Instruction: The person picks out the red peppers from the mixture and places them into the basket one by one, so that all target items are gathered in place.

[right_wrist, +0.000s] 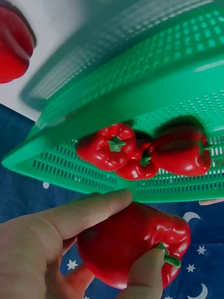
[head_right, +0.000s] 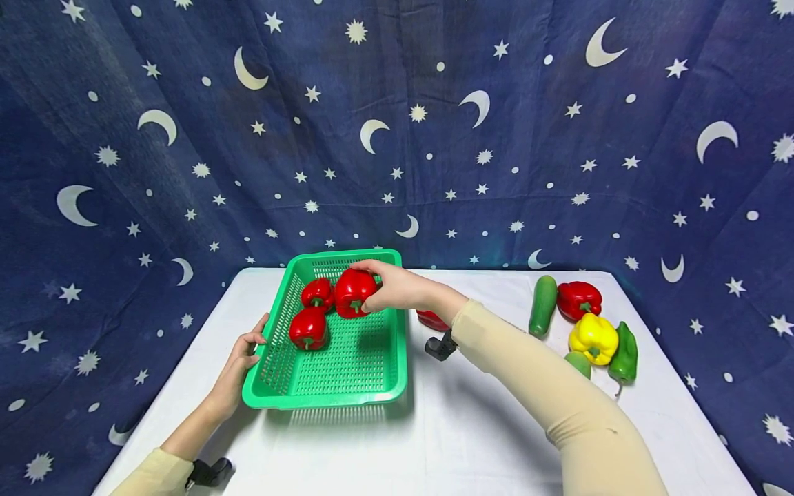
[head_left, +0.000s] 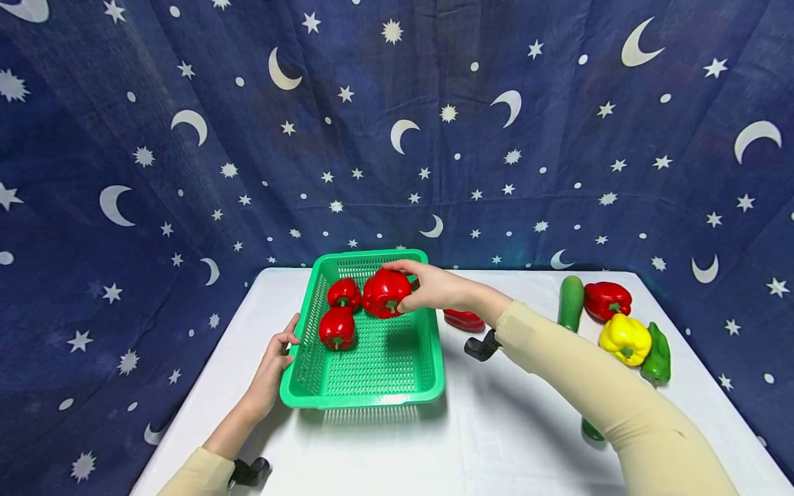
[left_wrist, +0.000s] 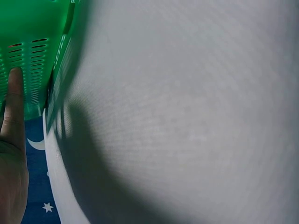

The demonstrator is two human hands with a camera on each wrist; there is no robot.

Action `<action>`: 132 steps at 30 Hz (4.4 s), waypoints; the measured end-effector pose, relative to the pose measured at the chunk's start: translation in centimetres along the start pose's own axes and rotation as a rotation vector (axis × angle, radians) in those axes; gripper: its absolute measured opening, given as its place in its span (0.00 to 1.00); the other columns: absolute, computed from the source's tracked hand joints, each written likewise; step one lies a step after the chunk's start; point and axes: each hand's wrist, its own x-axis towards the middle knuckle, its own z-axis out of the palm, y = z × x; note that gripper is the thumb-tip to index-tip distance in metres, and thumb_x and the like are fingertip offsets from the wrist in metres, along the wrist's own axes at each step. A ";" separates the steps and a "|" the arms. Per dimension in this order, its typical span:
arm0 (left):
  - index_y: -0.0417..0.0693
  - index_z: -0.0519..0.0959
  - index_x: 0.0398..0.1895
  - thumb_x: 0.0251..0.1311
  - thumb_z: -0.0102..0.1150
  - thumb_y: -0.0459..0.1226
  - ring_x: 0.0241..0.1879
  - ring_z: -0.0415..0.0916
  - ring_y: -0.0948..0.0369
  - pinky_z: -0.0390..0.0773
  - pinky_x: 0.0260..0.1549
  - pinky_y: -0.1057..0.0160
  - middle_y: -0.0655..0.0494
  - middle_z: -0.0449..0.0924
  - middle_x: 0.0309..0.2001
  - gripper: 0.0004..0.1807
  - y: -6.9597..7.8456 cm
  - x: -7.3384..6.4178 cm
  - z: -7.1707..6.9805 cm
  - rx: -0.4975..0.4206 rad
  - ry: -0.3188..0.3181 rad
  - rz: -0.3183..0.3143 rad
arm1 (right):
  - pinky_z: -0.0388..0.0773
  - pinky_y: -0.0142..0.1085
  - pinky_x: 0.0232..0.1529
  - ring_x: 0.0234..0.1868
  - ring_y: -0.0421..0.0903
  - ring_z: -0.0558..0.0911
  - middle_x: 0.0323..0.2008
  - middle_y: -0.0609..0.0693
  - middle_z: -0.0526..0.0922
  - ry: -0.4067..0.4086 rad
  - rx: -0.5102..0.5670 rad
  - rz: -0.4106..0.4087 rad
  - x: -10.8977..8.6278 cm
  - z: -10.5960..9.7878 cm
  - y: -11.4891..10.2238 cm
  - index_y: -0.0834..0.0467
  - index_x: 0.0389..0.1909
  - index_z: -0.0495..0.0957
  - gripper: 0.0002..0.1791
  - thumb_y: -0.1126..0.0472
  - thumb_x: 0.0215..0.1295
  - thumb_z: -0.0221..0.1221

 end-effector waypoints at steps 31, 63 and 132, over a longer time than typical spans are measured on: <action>0.33 0.59 0.51 0.61 0.33 0.24 0.80 0.33 0.43 0.52 0.62 0.75 0.45 0.42 0.82 0.15 0.0 0.2 -0.2 0.010 0.007 -0.033 | 0.83 0.47 0.46 0.55 0.55 0.76 0.65 0.56 0.68 -0.164 0.010 0.294 3.0 3.6 -0.4 0.54 0.75 0.64 0.47 0.75 0.52 0.68; 0.32 0.59 0.52 0.61 0.33 0.24 0.80 0.32 0.43 0.52 0.63 0.75 0.45 0.41 0.83 0.15 -0.2 0.2 0.0 -0.003 0.005 -0.038 | 0.81 0.48 0.51 0.60 0.53 0.74 0.71 0.58 0.62 -0.267 -0.108 0.416 5.9 6.0 0.8 0.58 0.77 0.61 0.45 0.74 0.57 0.67; 0.34 0.59 0.52 0.62 0.34 0.25 0.80 0.35 0.45 0.51 0.64 0.74 0.45 0.42 0.83 0.15 -0.4 0.0 0.0 0.010 0.006 -0.031 | 0.83 0.39 0.42 0.40 0.56 0.89 0.57 0.59 0.75 -0.072 -0.334 0.396 6.1 5.7 -0.2 0.68 0.59 0.71 0.26 0.67 0.62 0.68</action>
